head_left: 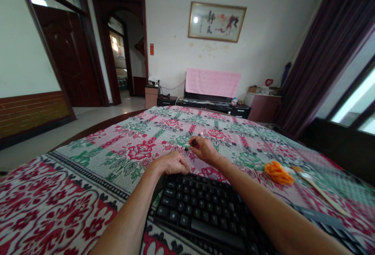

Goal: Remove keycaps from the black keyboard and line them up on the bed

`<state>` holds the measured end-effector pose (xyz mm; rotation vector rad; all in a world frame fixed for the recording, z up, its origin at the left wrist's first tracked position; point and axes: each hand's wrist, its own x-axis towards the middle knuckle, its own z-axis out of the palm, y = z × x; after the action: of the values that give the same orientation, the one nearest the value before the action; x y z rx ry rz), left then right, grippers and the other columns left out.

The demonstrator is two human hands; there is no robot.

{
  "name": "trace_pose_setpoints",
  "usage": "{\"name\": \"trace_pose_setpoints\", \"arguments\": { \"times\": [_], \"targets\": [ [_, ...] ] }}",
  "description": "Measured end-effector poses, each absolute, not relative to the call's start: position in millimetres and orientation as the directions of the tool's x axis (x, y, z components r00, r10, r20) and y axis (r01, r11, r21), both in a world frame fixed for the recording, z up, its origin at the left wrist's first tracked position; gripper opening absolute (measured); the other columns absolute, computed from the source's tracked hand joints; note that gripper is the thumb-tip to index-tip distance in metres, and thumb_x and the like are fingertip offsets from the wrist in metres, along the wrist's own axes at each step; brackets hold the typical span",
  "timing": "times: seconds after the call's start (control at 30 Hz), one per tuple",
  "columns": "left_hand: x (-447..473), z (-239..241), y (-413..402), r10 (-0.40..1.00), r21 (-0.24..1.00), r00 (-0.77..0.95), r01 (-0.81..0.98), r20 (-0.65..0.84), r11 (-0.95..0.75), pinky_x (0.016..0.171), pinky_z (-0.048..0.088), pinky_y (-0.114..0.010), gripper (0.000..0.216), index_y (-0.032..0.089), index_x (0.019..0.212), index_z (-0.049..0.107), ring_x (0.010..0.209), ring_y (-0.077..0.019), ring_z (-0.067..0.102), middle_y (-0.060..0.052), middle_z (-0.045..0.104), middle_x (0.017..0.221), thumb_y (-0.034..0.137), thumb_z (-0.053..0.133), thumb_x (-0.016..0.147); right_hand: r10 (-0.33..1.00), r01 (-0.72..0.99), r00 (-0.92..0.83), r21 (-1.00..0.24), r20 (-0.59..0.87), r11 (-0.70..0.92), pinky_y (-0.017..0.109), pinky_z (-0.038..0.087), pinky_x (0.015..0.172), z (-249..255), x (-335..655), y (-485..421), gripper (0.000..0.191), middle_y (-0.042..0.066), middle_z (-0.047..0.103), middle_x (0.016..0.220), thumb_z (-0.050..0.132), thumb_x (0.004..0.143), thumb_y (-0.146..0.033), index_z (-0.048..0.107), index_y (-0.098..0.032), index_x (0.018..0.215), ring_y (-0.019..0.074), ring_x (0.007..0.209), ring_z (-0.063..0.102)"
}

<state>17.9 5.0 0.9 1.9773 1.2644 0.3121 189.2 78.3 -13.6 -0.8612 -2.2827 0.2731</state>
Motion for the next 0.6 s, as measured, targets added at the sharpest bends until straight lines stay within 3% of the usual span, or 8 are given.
{"name": "trace_pose_setpoints", "arguments": {
  "times": [0.2, 0.6],
  "targets": [
    [18.8, 2.0, 4.1, 0.861, 0.718, 0.476, 0.661, -0.178, -0.218, 0.055, 0.039, -0.02, 0.03, 0.018, 0.08, 0.072, 0.06, -0.0127, 0.055, 0.001, 0.068, 0.07, 0.026, 0.054, 0.059, 0.707, 0.481, -0.443, -0.52, 0.551, 0.706, 0.018, 0.037, 0.052, -18.3, 183.6, 88.0, 0.014, -0.001, 0.056, 0.062, 0.053, 0.069, -0.016, 0.055, -0.014, 0.083, 0.0071, 0.052, 0.048],
    [16.1, -3.9, 8.7, 0.852, 0.723, 0.497, 0.648, -0.164, -0.239, 0.055, 0.039, -0.019, 0.028, 0.019, 0.079, 0.072, 0.058, -0.0117, 0.055, 0.002, 0.068, 0.068, 0.025, 0.055, 0.059, 0.753, 0.529, -0.41, -0.539, 0.515, 0.656, 0.018, 0.035, 0.05, -21.1, 178.7, 91.9, 0.014, -0.003, 0.053, 0.056, 0.054, 0.066, -0.017, 0.056, -0.014, 0.079, 0.0065, 0.049, 0.045]
  ]
}}
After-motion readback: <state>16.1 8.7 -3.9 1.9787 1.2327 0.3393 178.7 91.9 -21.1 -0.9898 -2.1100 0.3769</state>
